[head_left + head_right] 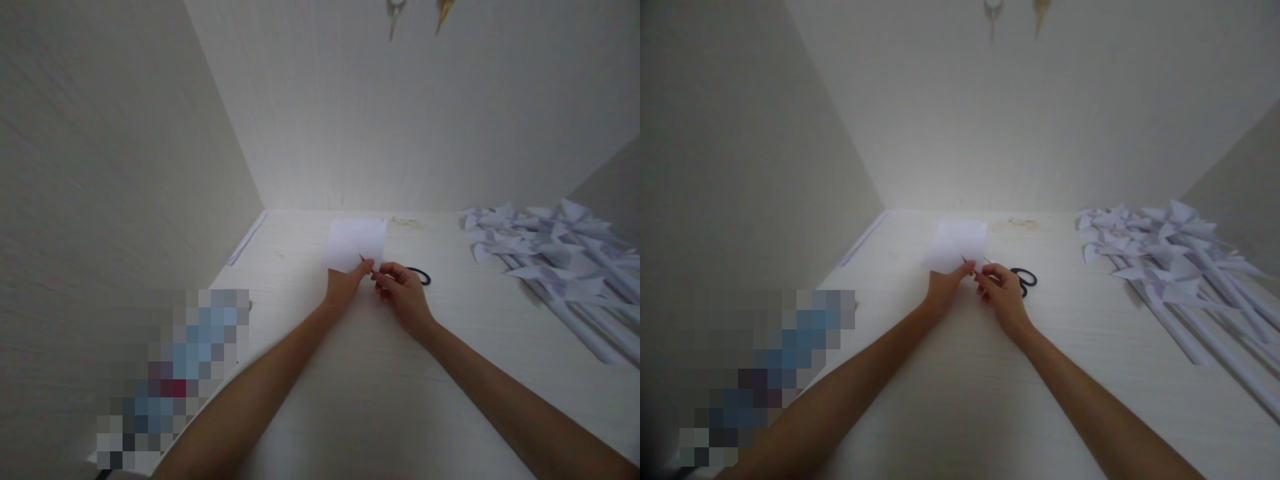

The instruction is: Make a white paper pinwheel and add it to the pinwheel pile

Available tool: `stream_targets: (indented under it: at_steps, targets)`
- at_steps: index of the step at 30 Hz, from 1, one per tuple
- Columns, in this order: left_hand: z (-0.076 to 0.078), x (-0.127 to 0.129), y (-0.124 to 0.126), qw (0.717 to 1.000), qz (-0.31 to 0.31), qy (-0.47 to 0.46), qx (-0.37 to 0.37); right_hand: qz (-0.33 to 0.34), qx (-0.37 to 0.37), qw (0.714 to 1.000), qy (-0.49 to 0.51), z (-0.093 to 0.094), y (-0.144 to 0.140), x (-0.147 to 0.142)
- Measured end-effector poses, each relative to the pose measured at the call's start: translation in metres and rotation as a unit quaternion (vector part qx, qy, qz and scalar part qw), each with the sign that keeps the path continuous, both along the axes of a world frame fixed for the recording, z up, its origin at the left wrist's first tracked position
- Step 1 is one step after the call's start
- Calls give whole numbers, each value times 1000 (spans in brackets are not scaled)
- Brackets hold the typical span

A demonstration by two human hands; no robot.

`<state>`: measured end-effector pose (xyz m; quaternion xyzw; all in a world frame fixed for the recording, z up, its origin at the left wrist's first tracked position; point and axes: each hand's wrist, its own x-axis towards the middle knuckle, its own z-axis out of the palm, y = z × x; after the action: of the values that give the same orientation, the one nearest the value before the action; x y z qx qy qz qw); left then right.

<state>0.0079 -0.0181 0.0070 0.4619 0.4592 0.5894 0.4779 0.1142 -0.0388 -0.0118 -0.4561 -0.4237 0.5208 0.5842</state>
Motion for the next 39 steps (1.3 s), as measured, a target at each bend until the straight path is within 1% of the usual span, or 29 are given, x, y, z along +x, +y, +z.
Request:
stream_targets:
  at_steps: [2, 7, 9, 12, 16, 20, 22, 24, 28, 30, 32, 35, 37, 39]
  targets:
    - [-1, -1, 2, 1000, 1, -26, -10, -3, 2, 1000, -16, 1, -1, -1]
    - [-5, -3, 7, 995, -36, -85, -22, -18, -3, 999, -37, 3, -2, -2]
    - [-6, -3, 8, 994, -39, -99, -24, -15, -4, 999, -39, 5, -2, -2]
    - [-5, -2, 7, 995, -30, -95, -27, -12, -8, 999, -40, 7, -3, -2]
    - [-2, -3, 5, 997, -26, -66, -36, -8, -3, 999, -51, 6, -3, -2]
    - [-3, -3, 5, 997, -24, -67, -38, -6, -5, 999, -54, 3, -2, -3]
    - [-5, -3, 7, 994, -30, -96, -43, -10, -11, 998, -59, 3, -1, -3]
    - [-6, -3, 10, 988, -26, -145, -49, -16, -7, 998, -68, 2, -1, -2]
    - [-4, -6, 16, 968, 6, -246, -58, -22, 3, 996, -82, -1, 0, -1]
    - [-3, -8, 19, 963, 13, -261, -59, -17, 3, 996, -93, -2, -1, -1]
    - [-4, -11, 21, 969, 19, -238, -57, -15, 7, 995, -99, 0, -2, -1]
    - [-6, -14, 24, 980, 39, -187, -55, -29, 43, 994, -95, 3, -3, 0]
    - [-7, -16, 25, 980, 53, -183, -55, -45, 89, 990, -103, 4, -4, 2]
    - [-7, -17, 25, 978, 60, -189, -60, -45, 128, 981, -141, 4, -4, 3]
